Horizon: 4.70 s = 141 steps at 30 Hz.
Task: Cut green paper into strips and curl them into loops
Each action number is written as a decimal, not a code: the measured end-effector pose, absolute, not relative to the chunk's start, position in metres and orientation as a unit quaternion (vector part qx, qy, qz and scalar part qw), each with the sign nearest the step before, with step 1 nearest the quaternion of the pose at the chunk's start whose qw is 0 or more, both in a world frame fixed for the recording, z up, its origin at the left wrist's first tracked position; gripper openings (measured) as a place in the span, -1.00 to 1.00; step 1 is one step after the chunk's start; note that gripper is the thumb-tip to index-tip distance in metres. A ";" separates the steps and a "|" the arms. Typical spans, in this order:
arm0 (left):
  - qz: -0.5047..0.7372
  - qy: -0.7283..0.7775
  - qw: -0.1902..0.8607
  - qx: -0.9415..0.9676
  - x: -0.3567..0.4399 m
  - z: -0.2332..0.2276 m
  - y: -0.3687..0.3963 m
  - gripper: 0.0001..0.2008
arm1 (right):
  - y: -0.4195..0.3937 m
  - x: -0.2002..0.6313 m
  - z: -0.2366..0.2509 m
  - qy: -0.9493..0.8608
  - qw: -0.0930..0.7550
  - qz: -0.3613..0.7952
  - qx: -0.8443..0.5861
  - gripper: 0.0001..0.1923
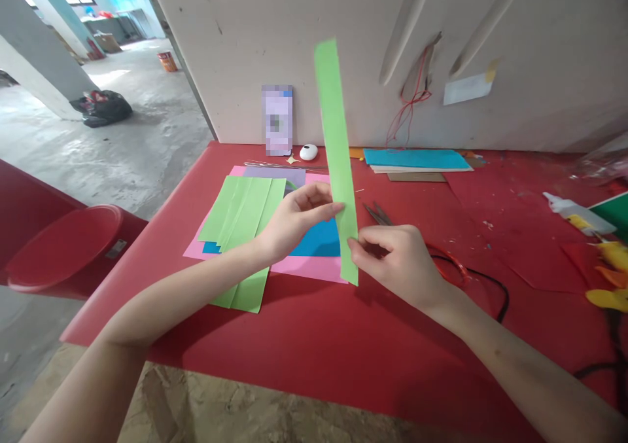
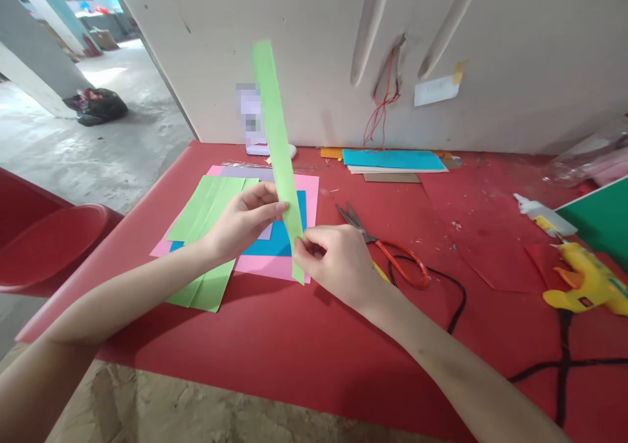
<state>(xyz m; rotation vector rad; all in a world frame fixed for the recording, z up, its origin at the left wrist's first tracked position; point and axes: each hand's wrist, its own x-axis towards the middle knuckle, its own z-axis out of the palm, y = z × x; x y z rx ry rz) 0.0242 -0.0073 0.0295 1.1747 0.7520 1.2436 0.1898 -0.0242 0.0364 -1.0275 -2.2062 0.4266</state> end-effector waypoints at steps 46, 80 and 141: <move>0.347 0.280 0.547 0.708 0.020 0.055 -0.034 -0.68 | -0.027 0.205 0.053 -0.657 0.337 0.599 -0.309 -0.73; 0.293 0.287 0.577 0.706 0.009 0.054 -0.015 -0.60 | -0.020 0.211 0.058 -0.661 0.304 0.593 -0.344 -0.68; 0.262 0.348 0.573 0.695 0.009 0.039 -0.007 -0.53 | -0.008 0.203 0.044 -0.701 0.283 0.524 -0.392 -0.55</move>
